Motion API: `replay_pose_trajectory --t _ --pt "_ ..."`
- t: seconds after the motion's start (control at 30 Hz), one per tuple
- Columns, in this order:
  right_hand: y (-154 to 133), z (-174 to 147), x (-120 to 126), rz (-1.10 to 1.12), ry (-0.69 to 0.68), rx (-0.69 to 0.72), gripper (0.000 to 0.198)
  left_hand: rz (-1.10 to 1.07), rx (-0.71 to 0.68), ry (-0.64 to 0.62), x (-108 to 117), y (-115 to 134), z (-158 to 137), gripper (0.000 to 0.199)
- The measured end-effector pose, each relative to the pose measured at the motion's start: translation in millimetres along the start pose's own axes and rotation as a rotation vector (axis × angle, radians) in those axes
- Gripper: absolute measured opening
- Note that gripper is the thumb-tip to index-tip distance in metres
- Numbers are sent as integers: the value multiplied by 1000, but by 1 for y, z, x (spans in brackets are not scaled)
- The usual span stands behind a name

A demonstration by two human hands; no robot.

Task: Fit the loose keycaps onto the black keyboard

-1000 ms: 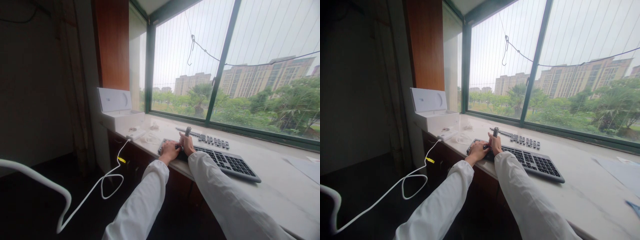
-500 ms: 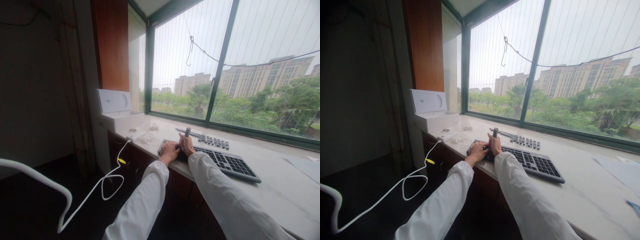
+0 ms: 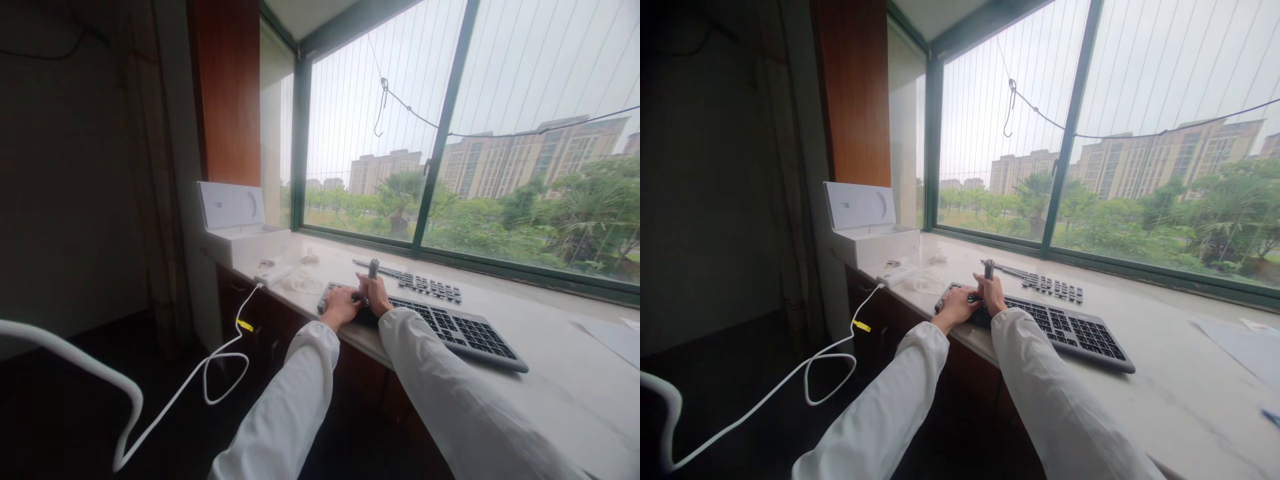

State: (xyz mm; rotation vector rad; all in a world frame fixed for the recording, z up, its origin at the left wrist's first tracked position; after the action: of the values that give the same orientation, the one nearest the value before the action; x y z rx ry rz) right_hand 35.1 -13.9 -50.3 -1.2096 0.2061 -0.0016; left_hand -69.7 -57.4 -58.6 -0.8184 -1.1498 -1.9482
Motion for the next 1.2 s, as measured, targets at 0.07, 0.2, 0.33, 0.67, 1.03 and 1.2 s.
replay_pose_trajectory --t 0.07,0.2,0.33,0.67,1.03,1.2 --pt "1 0 0 2 1 -3 42 -2 10 -5 1 0 0 29" --pt "-1 -1 -1 3 -4 4 43 -7 11 0 3 0 -1 30" --pt "-2 -2 -1 -18 -9 13 42 -13 9 15 1 -1 -1 29" --pt "-2 -2 -1 -46 -9 18 42 -24 14 5 1 -1 -1 29" --pt "-4 -2 2 -65 11 39 42 -7 16 -10 1 -1 -1 30" --pt "-7 -4 3 -78 31 40 41 -6 12 -4 1 -1 -1 30"
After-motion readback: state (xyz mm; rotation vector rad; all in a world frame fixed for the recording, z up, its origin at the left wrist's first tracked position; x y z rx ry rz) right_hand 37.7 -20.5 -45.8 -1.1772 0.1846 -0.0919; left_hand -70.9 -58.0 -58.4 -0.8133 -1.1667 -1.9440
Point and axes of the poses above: each hand's wrist, its own z-axis towards the middle knuckle, its own x-axis out of the back of the hand, y = z × x, the point moved 9 cm from there along z, towards the middle knuckle, and after that the axes turned 5 degrees about y, right-handed, at the moved point
